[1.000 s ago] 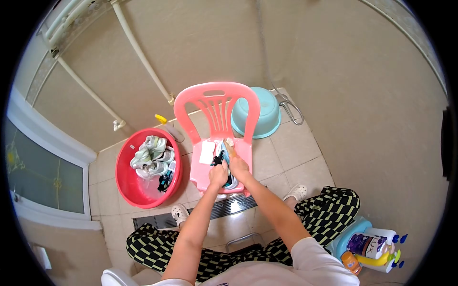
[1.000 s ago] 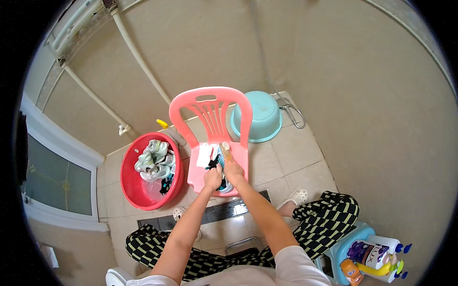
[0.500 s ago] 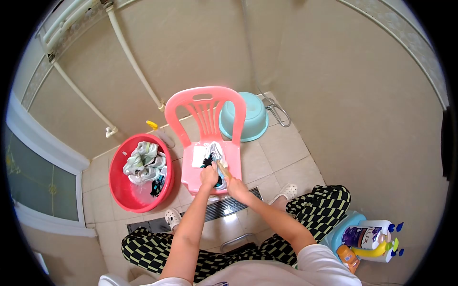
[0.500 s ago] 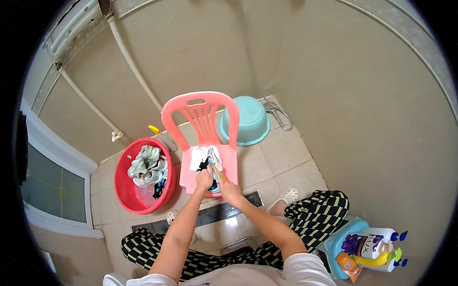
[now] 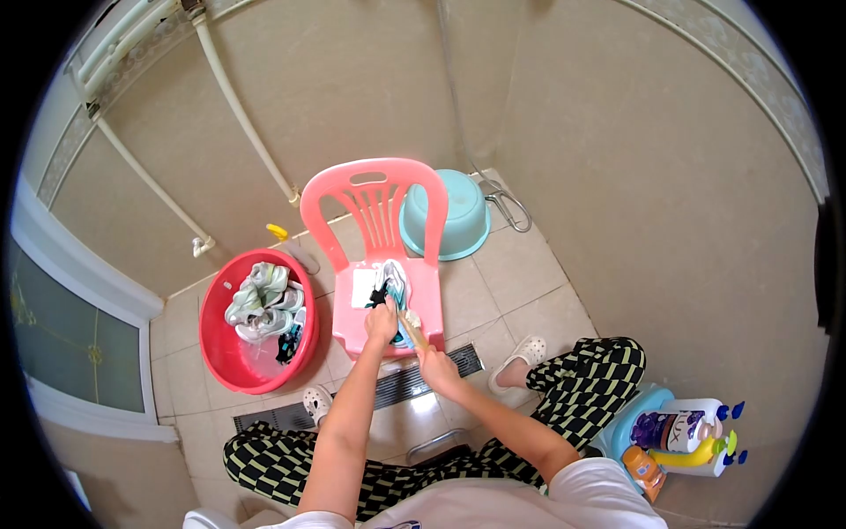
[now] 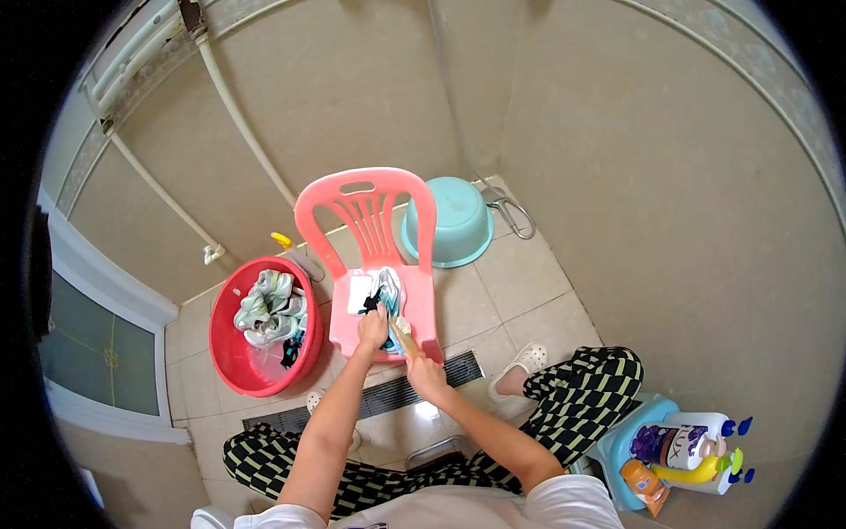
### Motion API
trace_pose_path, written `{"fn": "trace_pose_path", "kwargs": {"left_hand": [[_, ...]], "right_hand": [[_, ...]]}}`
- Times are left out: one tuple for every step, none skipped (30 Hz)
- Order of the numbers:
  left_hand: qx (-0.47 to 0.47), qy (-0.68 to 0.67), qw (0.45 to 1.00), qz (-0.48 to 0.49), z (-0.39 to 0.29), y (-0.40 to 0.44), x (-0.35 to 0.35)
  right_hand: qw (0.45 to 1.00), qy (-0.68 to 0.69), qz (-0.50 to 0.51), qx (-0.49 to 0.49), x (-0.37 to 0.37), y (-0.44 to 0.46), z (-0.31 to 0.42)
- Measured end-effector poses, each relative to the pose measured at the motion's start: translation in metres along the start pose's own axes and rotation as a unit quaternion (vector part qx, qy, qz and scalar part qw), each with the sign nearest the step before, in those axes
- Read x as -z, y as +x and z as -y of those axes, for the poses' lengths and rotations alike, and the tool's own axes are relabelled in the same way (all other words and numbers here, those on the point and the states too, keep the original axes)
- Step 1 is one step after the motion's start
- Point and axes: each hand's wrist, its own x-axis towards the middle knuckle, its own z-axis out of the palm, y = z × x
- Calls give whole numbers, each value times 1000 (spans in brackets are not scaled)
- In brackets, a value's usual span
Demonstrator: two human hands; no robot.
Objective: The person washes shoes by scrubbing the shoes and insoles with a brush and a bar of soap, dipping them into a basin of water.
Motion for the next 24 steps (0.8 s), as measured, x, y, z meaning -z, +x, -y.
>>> {"fn": "trace_pose_path", "kwargs": {"left_hand": [[0,-4,1000,6,0,0,0],[1,-4,1000,6,1,1,-1],[-1,-6,1000,2,0,-1,0],[-2,-8,1000,-2,1,-2,1],[1,-8,1000,-1,1,-3,2],[-2,-18,1000,1,1,-3,3],[-5,-28,1000,3,1,-3,3],[-3,-28,1000,4,1,-3,3],[-6,-27,1000,0,1,-4,2],[-10,-27,1000,-6,0,-4,1],[-11,-21,1000,-6,0,-3,0],[-10,-21,1000,-6,1,-2,-3],[-10,-23,1000,-1,1,0,-5],[-9,-25,1000,4,2,1,-6],[-8,-24,1000,0,0,0,-5],[-6,-15,1000,1,-1,0,-5],[-8,-18,1000,0,-2,0,-3],[-10,-21,1000,1,-1,0,-4],[-9,-20,1000,1,-2,0,-5],[-10,-20,1000,-1,-1,1,-5],[-11,-20,1000,-2,-2,0,-3],[-10,-18,1000,-2,-3,-2,-1],[-9,-17,1000,-8,-4,-3,0],[-8,-17,1000,-13,-4,-3,0]], "right_hand": [[1000,0,1,0,0,2,1],[1000,7,3,-5,0,5,2],[1000,15,6,-10,-1,9,4],[1000,15,8,-10,-3,15,5],[1000,14,16,-22,-3,21,6],[999,13,24,-35,-5,28,5],[999,13,26,-35,-6,35,4],[999,25,-5,-23,-7,42,4],[999,38,-36,-11,-7,48,5],[999,37,-34,-12,-5,56,6],[999,44,-27,-10,-2,65,6],[999,50,-19,-8,-1,71,6],[999,47,-21,-8,-5,81,2],[999,48,-18,-7,-10,90,-2],[999,39,-5,-21,-9,97,-1],[999,29,7,-36,-8,105,0],[999,29,12,-25,-8,111,0],[999,30,13,-26,-8,117,-1],[999,20,10,-26,-9,124,0],[1000,10,7,-24,-10,130,1],[1000,12,8,-23,-9,134,3],[1000,18,-9,-13,-8,137,4],[999,24,-28,-3,-7,138,5],[999,25,-29,-3,-7,138,5]]}}
